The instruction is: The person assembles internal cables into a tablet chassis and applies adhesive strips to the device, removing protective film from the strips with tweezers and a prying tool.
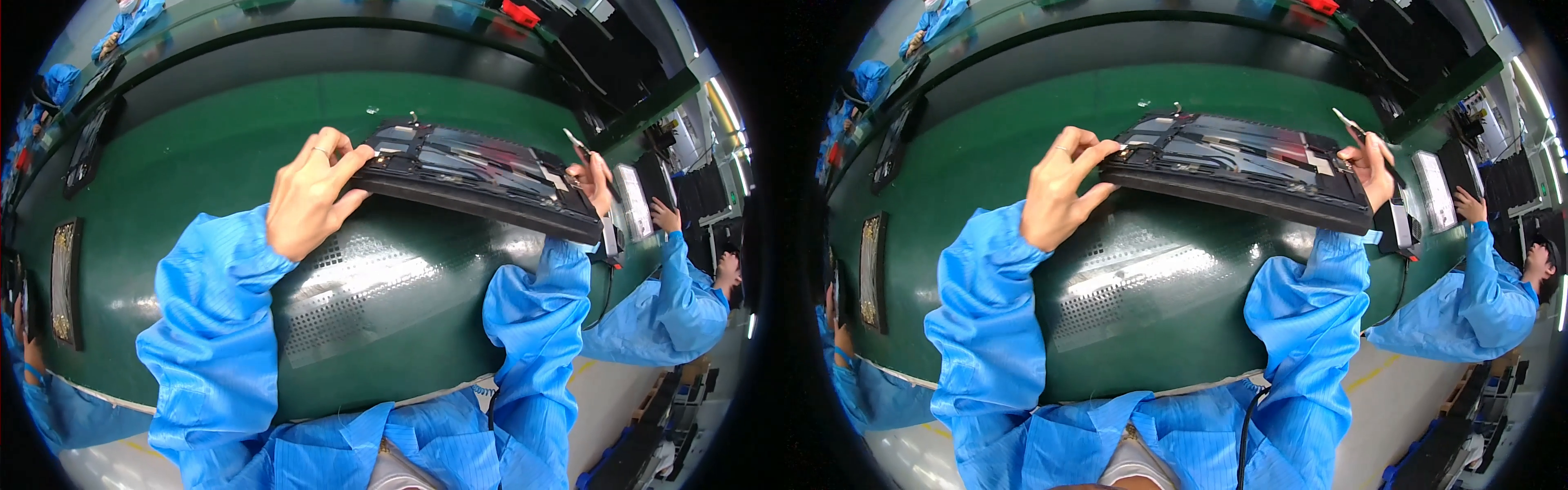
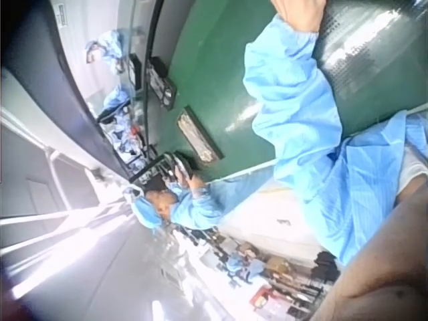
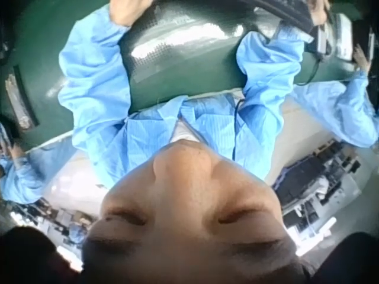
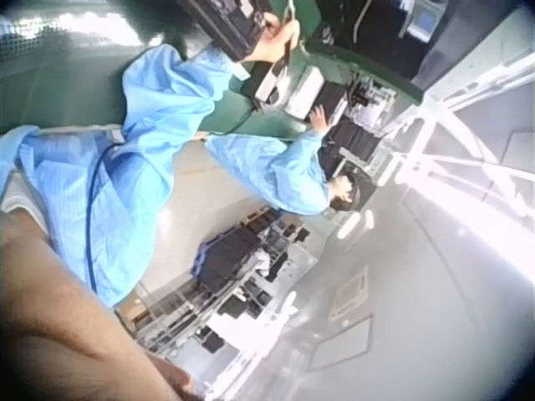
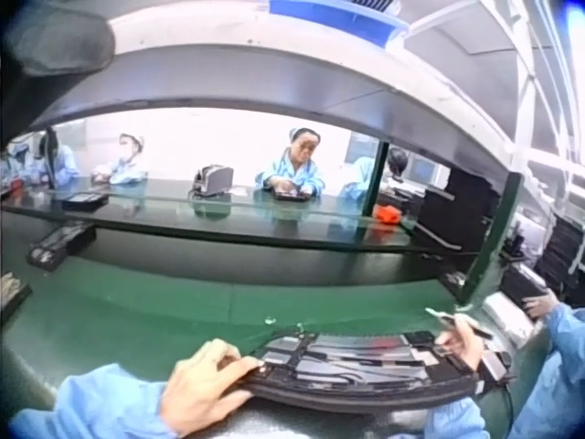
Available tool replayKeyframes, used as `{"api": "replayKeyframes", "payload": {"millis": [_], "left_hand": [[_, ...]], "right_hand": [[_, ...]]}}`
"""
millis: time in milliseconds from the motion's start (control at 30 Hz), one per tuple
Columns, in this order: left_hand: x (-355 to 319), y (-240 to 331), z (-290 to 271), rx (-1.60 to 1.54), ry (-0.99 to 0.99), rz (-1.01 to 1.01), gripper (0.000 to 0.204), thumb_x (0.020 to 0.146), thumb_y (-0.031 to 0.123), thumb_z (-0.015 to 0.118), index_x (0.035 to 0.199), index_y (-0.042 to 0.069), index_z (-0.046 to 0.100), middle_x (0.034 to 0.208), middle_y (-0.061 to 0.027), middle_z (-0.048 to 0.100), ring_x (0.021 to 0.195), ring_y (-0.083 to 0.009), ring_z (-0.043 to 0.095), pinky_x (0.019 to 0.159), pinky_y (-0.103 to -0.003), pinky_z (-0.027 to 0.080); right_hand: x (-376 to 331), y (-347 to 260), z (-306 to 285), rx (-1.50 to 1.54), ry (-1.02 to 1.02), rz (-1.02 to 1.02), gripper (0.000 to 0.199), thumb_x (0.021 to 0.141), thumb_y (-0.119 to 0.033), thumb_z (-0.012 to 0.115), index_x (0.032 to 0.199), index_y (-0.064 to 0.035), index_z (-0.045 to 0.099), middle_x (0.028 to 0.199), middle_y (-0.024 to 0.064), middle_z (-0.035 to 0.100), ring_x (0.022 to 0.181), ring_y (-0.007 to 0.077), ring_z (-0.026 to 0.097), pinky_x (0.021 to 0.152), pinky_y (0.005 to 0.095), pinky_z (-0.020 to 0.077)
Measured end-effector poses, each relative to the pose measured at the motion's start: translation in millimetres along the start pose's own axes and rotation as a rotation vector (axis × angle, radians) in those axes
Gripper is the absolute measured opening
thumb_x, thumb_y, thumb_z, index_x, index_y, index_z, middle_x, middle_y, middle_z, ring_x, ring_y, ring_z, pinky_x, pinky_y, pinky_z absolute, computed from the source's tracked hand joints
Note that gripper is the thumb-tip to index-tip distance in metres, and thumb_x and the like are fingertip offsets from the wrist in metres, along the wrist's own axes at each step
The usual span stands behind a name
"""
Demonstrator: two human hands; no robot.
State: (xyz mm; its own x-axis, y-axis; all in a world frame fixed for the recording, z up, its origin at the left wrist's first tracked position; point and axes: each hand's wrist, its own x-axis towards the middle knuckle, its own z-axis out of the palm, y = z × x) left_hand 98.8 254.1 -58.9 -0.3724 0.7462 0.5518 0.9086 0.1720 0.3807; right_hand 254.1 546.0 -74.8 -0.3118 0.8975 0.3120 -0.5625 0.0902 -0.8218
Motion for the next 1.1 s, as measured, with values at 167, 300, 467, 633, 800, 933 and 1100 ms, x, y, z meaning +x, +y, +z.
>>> {"api": "replayKeyframes", "payload": {"millis": [167,300,467,633,800,933,1100], "left_hand": [[1,28,-31,0.056,-0.102,0.098,0.045,0.055,0.001,0.067,0.097,0.0,0.051,0.099,-0.0162,0.051,0.087,-0.0307,0.053,0.072,-0.034,0.044],[-12,20,-35,-0.018,-0.08,0.071,0.046,0.057,0.004,0.069,0.098,-0.002,0.051,0.094,-0.0174,0.056,0.086,-0.0313,0.055,0.075,-0.033,0.046],[-28,23,-17,0.053,0.007,0.236,0.045,0.05,0.006,0.072,0.09,-0.004,0.054,0.085,-0.0161,0.058,0.081,-0.0289,0.058,0.073,-0.034,0.047],[-52,27,7,0.14,-0.057,0.325,0.049,0.041,0.013,0.068,0.084,-0.005,0.054,0.092,-0.0176,0.054,0.083,-0.0299,0.055,0.074,-0.037,0.046],[-62,27,27,0.245,-0.025,0.379,0.028,0.05,0.012,0.059,0.074,-0.002,0.053,0.085,-0.014,0.053,0.079,-0.0258,0.053,0.073,-0.035,0.046],[-62,29,29,0.273,0.039,0.377,0.013,0.059,0.012,0.053,0.068,0.002,0.052,0.081,-0.0114,0.052,0.079,-0.0243,0.052,0.075,-0.036,0.044],[-64,26,32,0.282,0.04,0.382,0.013,0.06,0.014,0.052,0.068,0.003,0.051,0.082,-0.0113,0.052,0.08,-0.0244,0.052,0.077,-0.038,0.043]], "right_hand": [[-4,52,-23,0.025,-0.37,0.137,0.028,0.082,-0.014,0.047,0.107,-0.0004,0.048,0.099,0.0155,0.053,0.072,0.015,0.051,0.055,0.0223,0.043],[-8,43,3,0.081,-0.218,0.395,0.016,0.077,-0.016,0.055,0.088,-0.0042,0.053,0.087,0.0151,0.059,0.064,0.0155,0.054,0.055,0.0266,0.0458],[9,15,-24,-0.038,-0.234,0.21,0.021,0.079,-0.012,0.05,0.092,0.0034,0.052,0.088,0.0141,0.058,0.088,0.0236,0.055,0.077,0.0287,0.0401],[-55,-52,-9,0.078,-0.325,0.12,0.018,0.081,-0.008,0.044,0.09,0.0056,0.052,0.086,0.0113,0.054,0.091,0.03,0.052,0.088,0.0406,0.0345],[-148,-54,32,-0.169,-0.73,0.394,0.013,0.064,0.002,0.057,0.076,0.0049,0.059,0.077,0.0175,0.06,0.074,0.0265,0.058,0.072,0.0349,0.0442],[-174,-35,40,-0.332,-0.824,0.592,0.012,0.071,0.002,0.057,0.083,0.0047,0.059,0.081,0.01,0.06,0.072,0.0123,0.054,0.066,0.0228,0.0428],[-180,-22,42,-0.307,-0.754,0.573,0.011,0.073,0.002,0.056,0.084,0.0046,0.057,0.082,0.0082,0.06,0.073,0.0103,0.054,0.066,0.0212,0.043]]}}
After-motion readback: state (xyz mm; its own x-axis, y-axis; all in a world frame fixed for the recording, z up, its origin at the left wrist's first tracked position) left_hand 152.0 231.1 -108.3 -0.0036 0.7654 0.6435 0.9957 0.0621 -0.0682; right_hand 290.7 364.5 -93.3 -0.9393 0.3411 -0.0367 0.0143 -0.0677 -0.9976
